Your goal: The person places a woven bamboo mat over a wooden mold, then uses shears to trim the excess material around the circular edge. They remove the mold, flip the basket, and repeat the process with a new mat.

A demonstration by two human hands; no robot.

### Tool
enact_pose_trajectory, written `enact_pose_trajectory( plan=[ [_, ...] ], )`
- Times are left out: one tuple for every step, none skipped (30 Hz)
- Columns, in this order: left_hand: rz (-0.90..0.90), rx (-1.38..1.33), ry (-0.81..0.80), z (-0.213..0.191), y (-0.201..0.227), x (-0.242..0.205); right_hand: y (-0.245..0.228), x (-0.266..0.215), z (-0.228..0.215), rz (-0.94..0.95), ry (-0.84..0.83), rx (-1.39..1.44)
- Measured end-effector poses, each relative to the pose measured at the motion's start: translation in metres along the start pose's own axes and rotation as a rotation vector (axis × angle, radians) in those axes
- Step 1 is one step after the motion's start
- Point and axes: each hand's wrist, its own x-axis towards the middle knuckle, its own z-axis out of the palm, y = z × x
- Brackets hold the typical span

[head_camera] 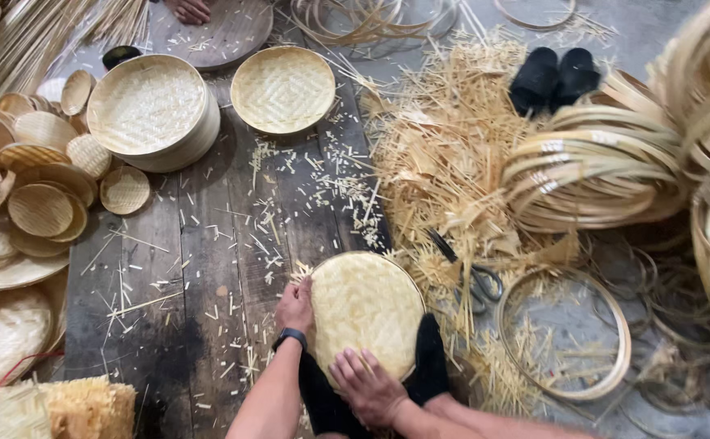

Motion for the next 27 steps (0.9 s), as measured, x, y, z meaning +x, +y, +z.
enact_pose_trajectory(
  plan=[
    [0.058,0.045,0.077,0.003,0.001,-0.002,-0.002,0.004,-0.006,0.028,-0.041,0.039],
    [0.119,0.090,0.153,0.004,0.000,-0.005,-0.003,0.008,-0.013,0.056,-0.081,0.078],
    [0.179,0.137,0.229,0.003,-0.004,-0.012,-0.005,0.010,-0.021,0.081,-0.121,0.120],
    [0.229,0.164,0.299,0.002,-0.009,-0.022,-0.004,0.012,-0.031,0.126,-0.169,0.264],
    [0.279,0.192,0.366,0.000,-0.012,-0.033,0.003,0.016,-0.041,0.172,-0.218,0.409],
    [0.331,0.220,0.433,-0.002,-0.017,-0.046,0.011,0.021,-0.051,0.217,-0.267,0.554],
    [0.380,0.207,0.466,-0.005,-0.024,-0.062,0.022,0.026,-0.063,0.216,-0.254,0.492],
    [0.429,0.193,0.499,-0.013,-0.032,-0.075,0.034,0.033,-0.075,0.215,-0.240,0.430],
    [0.471,0.178,0.541,-0.023,-0.039,-0.088,0.053,0.040,-0.091,0.220,-0.243,0.439],
    [0.496,0.140,0.542,-0.031,-0.042,-0.100,0.077,0.050,-0.111,0.225,-0.246,0.449],
    [0.523,0.111,0.539,-0.040,-0.044,-0.110,0.098,0.064,-0.131,0.309,-0.521,0.373],
    [0.550,0.082,0.536,-0.046,-0.044,-0.120,0.117,0.073,-0.155,0.242,-0.662,0.233],
    [0.525,0.093,0.512,-0.053,-0.043,-0.130,0.134,0.077,-0.181,0.176,-0.801,0.090],
    [0.500,0.105,0.488,-0.063,-0.043,-0.137,0.146,0.077,-0.205,0.182,-0.846,0.024],
    [0.473,0.111,0.466,-0.067,-0.043,-0.141,0.155,0.074,-0.223,0.184,-0.892,-0.046],
    [0.457,0.068,0.446,-0.065,-0.043,-0.142,0.159,0.068,-0.232,0.222,-0.887,-0.009],
    [0.442,0.024,0.429,-0.064,-0.044,-0.137,0.166,0.062,-0.234,0.259,-0.878,0.026],
    [0.427,-0.019,0.411,-0.062,-0.045,-0.128,0.177,0.054,-0.228,0.296,-0.869,0.062],
    [0.346,-0.049,0.363,-0.057,-0.047,-0.115,0.184,0.042,-0.213,0.430,-0.758,0.196],
    [0.264,-0.078,0.314,-0.049,-0.051,-0.100,0.184,0.025,-0.188,0.558,-0.641,0.329],
    [0.181,-0.106,0.263,-0.041,-0.058,-0.084,0.183,0.008,-0.154,0.683,-0.520,0.461],
    [0.103,-0.164,0.206,-0.033,-0.063,-0.067,0.188,-0.005,-0.117,0.838,-0.467,0.533],
    [0.023,-0.218,0.148,-0.028,-0.063,-0.050,0.193,-0.014,-0.079,0.992,-0.414,0.607],
    [-0.056,-0.273,0.088,-0.024,-0.058,-0.033,0.192,-0.018,-0.041,1.101,-0.352,0.697],
    [-0.183,-0.505,0.045,-0.020,-0.057,-0.024,0.188,-0.027,-0.011,1.219,-0.291,0.787],
    [-0.312,-0.736,0.002,-0.015,-0.059,-0.022,0.181,-0.031,0.013,1.447,-0.180,1.192],
    [-0.452,-0.968,-0.046,-0.007,-0.061,-0.026,0.172,-0.032,0.031,1.657,-0.048,1.597]
  ],
)
